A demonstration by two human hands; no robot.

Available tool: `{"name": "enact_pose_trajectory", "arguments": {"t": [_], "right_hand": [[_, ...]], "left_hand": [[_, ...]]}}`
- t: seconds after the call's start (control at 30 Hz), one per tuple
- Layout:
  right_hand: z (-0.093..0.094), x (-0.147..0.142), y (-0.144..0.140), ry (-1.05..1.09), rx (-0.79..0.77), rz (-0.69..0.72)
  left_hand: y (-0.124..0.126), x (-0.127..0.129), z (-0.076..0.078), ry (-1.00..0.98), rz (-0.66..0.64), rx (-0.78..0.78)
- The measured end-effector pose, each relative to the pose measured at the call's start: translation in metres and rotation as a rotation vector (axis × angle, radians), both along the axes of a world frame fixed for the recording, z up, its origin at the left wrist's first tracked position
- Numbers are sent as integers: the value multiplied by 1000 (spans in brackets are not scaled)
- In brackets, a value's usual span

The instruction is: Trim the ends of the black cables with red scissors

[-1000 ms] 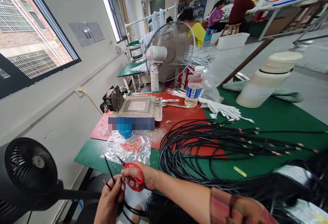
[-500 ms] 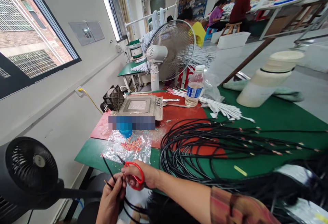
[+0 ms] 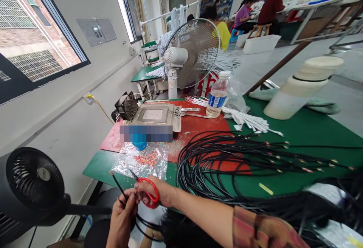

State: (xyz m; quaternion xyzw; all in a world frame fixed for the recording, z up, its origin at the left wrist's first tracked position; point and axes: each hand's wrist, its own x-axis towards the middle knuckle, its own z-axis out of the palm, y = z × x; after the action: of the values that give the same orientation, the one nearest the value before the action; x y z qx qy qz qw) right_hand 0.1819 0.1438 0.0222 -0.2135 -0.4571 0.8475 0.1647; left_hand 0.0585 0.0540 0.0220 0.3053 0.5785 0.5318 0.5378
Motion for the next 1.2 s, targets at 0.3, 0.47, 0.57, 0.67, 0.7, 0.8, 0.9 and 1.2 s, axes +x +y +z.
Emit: {"name": "enact_pose_trajectory", "arguments": {"t": [0.3,0.47,0.57,0.67,0.7,0.8,0.9,1.2], "right_hand": [[-10,1,-2,-116,402,-155],[-9,-1,-2,-95,304,-146],[-7,-2,-1,-58,168,-113],[-5,-3,-1,-62,102,-112],[-4,-3,-1,-66,97,-114],[-3,-3,-1,-62,100,-115],[-5,-2,-1,-55,117,-112],[-8,-2,-1,-44,174,-92]], "left_hand": [[0,4,1,-16,161,-57],[1,10,2,-36,103,-39],[1,11,1,-69,172,-62],[1,9,0,-79,207,-72],[2,9,0,-81,208,-71],[2,10,1,-74,223,-71],[2,12,3,-82,226,-67],[1,12,1,-98,195,-54]]}}
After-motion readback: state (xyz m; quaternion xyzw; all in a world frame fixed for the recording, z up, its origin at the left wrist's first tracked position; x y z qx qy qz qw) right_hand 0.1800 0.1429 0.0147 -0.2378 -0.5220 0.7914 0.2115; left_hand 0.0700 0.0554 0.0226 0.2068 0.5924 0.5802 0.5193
